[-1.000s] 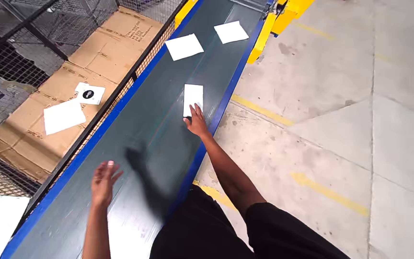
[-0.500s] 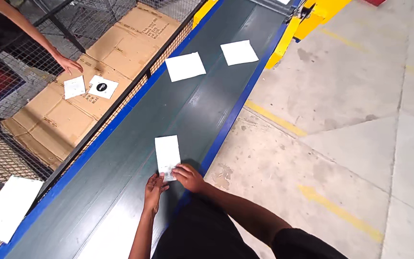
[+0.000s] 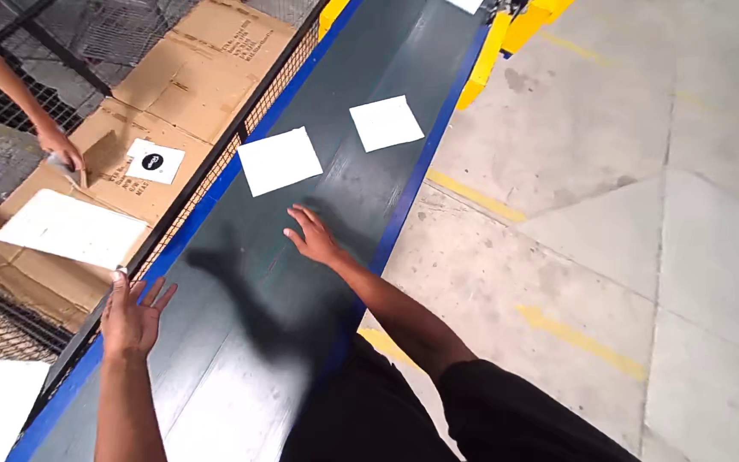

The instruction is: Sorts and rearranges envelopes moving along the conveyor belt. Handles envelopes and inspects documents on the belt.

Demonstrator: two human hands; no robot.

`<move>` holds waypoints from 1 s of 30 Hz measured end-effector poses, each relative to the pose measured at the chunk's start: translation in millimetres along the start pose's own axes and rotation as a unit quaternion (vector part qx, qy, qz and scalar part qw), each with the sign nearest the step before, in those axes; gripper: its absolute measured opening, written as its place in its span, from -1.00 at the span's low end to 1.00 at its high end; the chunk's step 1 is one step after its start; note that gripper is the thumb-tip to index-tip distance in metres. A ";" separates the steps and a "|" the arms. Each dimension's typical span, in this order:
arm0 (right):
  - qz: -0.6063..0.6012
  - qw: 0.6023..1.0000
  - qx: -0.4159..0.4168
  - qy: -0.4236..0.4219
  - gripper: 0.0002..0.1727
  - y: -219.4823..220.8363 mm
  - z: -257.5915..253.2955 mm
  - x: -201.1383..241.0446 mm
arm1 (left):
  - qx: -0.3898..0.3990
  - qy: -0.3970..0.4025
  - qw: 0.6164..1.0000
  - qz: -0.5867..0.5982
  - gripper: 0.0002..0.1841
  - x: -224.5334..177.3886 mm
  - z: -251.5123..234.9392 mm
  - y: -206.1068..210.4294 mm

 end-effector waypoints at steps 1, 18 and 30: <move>0.027 0.999 -0.002 0.017 -0.30 -3.0 -28.1 -13.6 | -0.003 0.000 1.000 -0.018 -0.21 4.5 0.4 7.8; -0.109 0.929 0.304 -0.181 -0.77 96.9 165.9 158.7 | -0.037 -0.113 0.993 0.000 -0.65 203.6 146.3 29.6; 0.014 0.994 0.099 0.041 -0.34 -31.9 78.2 -16.3 | -0.038 0.063 0.997 0.026 -0.27 -17.5 5.7 -40.4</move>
Point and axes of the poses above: each hand's wrist, its own z-axis away from the middle knuckle, its own y-axis out of the palm, x = y × z, the point moved 7 cm from there along -z, towards the middle knuckle, and after that the axes turned 5 degrees about -y, right-handed, at the moved point
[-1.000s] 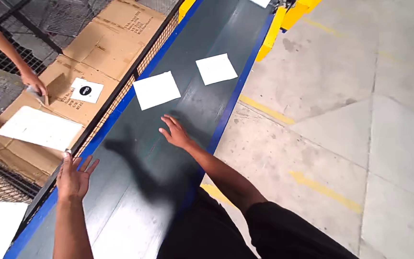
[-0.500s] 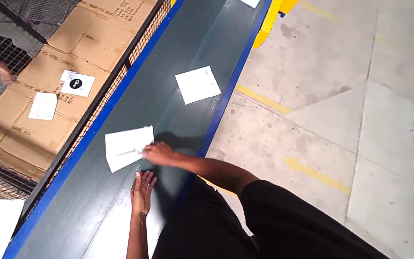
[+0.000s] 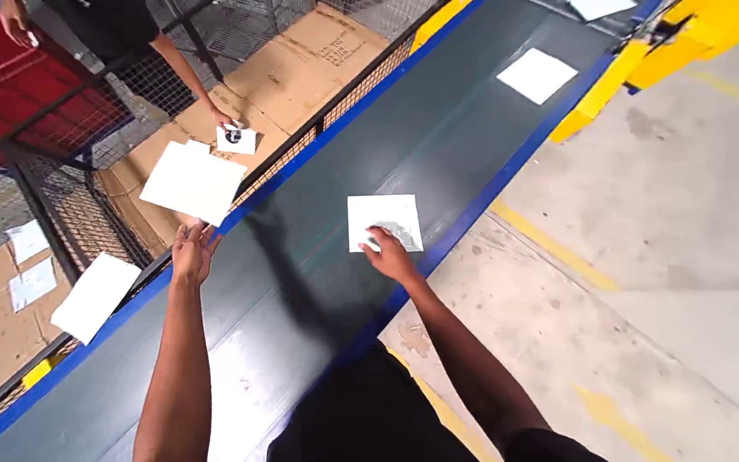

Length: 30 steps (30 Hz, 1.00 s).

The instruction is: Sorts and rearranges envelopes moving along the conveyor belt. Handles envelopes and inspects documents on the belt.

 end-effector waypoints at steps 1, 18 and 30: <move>0.041 0.999 -0.008 0.013 -0.22 -7.3 -9.8 -21.5 | -0.014 -0.011 1.000 -0.017 -0.24 4.1 2.3 4.6; -0.328 0.941 0.075 -0.027 -0.66 109.8 115.4 136.3 | -0.045 -0.133 0.984 -0.110 -0.10 201.0 232.4 18.8; -0.125 0.990 -0.058 0.036 -0.48 -30.0 -22.9 -11.7 | 0.078 -0.063 0.995 0.017 -0.11 9.3 33.2 34.5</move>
Point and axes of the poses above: each hand's wrist, its own z-axis away from the middle knuckle, its own y-axis out of the palm, x = y × z, the point moved 7 cm from there along -z, towards the middle knuckle, and after that the axes turned 5 degrees about -y, right-handed, at the moved point
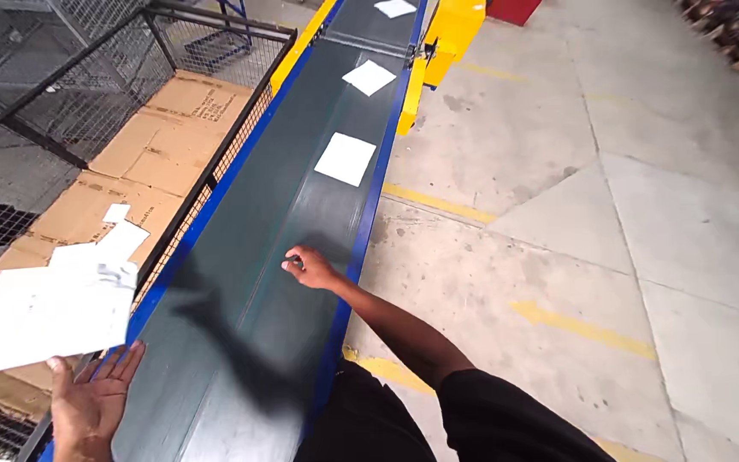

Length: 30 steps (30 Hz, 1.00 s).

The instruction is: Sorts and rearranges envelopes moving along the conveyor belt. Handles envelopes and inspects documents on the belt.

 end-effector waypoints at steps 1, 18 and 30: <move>0.036 0.999 -0.029 0.009 -0.44 -23.7 -15.3 -15.6 | -0.015 -0.009 0.999 -0.027 -0.08 -0.9 -7.3 5.0; 0.368 0.918 0.076 -0.124 -0.34 19.6 29.2 -38.3 | 0.144 -0.188 0.966 -0.101 -0.47 253.4 155.5 76.6; 0.167 0.905 0.198 -0.336 -0.56 188.4 205.5 64.7 | -0.088 -0.153 0.892 -0.416 -0.06 244.1 160.2 11.2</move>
Point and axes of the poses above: each hand's wrist, its own z-axis away from the middle knuckle, its own y-axis out of the palm, x = y × z, the point moved 7 cm from there along -z, towards the middle knuckle, and after that the axes turned 5 degrees about -y, right-handed, at the moved point
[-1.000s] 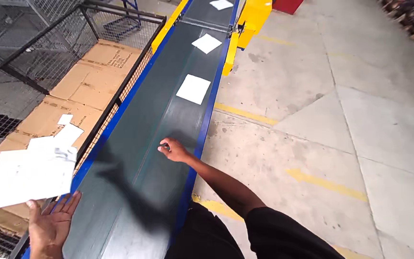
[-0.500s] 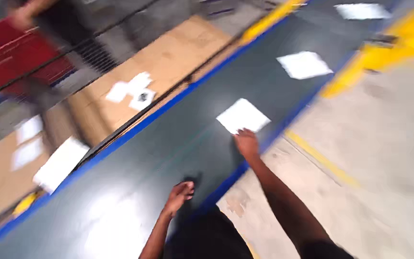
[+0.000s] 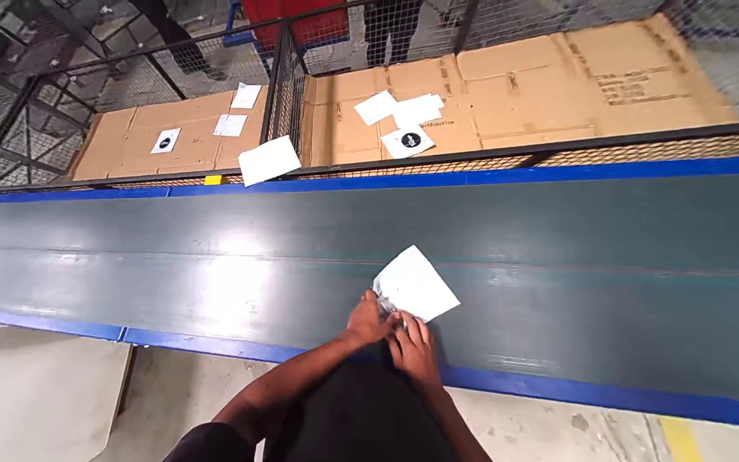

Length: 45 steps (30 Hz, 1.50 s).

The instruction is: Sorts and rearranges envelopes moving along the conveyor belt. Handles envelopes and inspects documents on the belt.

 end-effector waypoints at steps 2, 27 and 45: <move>-0.099 0.995 0.031 -0.015 -0.65 4.3 -10.7 8.6 | -0.029 0.000 0.995 -0.091 -0.16 22.8 -7.9 -23.9; -0.004 0.852 -0.236 0.467 -0.30 -199.3 57.0 -271.5 | 0.207 0.156 0.940 0.223 -0.63 -88.3 -36.7 -12.1; 0.088 0.812 -0.019 0.577 0.66 -151.0 36.9 -227.5 | 0.180 0.134 0.956 0.190 -0.53 -48.5 -10.0 37.5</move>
Point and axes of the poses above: each hand's wrist, its own z-axis away from the middle knuckle, its own y-axis out of the palm, x = y × z, the point moved 7 cm from there along -z, towards the middle knuckle, and after that the axes turned 5 degrees about -y, right-handed, at the moved point
